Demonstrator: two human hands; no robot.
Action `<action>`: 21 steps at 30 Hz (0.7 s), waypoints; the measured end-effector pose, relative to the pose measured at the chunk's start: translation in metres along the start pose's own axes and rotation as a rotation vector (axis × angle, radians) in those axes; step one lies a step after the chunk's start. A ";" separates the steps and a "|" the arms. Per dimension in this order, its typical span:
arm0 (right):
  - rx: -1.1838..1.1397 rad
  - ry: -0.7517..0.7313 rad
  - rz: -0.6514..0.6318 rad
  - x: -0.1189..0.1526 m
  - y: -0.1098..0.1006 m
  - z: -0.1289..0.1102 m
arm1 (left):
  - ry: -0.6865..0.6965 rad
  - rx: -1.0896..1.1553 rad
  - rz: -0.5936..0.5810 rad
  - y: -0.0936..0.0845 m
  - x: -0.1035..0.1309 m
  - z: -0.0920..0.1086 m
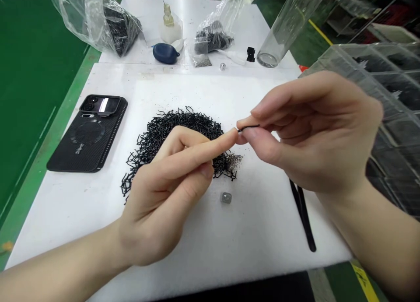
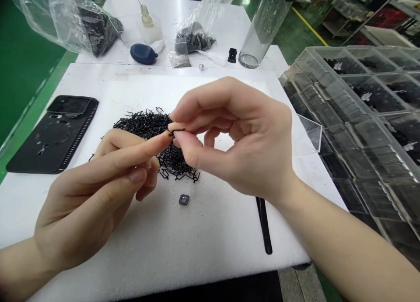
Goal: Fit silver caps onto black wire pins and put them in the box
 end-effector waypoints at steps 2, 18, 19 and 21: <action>-0.069 0.003 -0.012 -0.002 0.000 -0.002 | -0.011 -0.019 0.011 0.000 0.000 0.001; 0.054 -0.098 -0.006 -0.009 -0.011 -0.012 | -0.018 0.015 -0.092 0.001 -0.006 -0.002; 0.062 -0.134 0.009 -0.012 -0.015 -0.014 | -0.055 0.033 -0.098 0.001 -0.007 -0.003; 0.120 -0.184 0.016 -0.019 -0.027 -0.019 | -0.084 0.064 -0.096 0.001 -0.009 -0.005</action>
Point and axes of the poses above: each hand's wrist, its own x-axis away from the middle knuckle, its own y-axis out of the palm, z = x × y, the point moved 2 cm from there along -x, towards the middle knuckle, and after that the axes turned 6 degrees about -y, right-handed, at the moved point
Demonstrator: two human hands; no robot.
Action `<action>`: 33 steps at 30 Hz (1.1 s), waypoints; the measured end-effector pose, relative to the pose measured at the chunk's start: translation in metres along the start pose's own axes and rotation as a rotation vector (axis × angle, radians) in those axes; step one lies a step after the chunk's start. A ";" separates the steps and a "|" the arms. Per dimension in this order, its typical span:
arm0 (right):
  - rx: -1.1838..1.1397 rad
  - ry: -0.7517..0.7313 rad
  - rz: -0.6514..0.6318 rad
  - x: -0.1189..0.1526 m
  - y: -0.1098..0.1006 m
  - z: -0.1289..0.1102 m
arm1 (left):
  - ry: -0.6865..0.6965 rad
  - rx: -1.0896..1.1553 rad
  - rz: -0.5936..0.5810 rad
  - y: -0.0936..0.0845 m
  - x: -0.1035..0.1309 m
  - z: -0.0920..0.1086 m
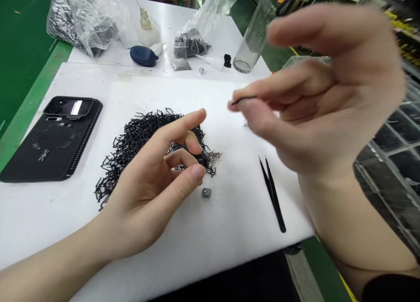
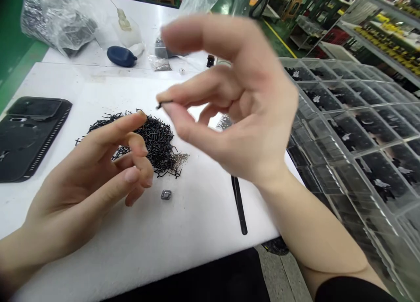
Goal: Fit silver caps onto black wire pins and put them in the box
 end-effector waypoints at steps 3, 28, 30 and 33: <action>0.228 0.105 -0.046 -0.015 -0.031 0.001 | 0.071 -0.096 -0.019 0.000 -0.001 -0.001; 0.570 0.796 -0.679 0.092 -0.051 -0.043 | 0.314 -0.911 -0.097 0.012 0.014 -0.014; 0.532 0.770 -0.659 0.091 -0.049 -0.041 | 0.329 -0.952 -0.090 0.015 0.013 -0.013; 0.315 0.772 -0.609 0.070 -0.056 -0.034 | 0.315 -0.966 -0.098 0.017 0.012 -0.012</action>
Point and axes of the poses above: each hand's wrist, its own x-axis away from the middle knuckle, its own y-axis out of the palm, z = x × y, the point moved 2 cm from there along -x, towards the middle knuckle, and after that the axes turned 6 degrees about -y, right-handed, at the moved point
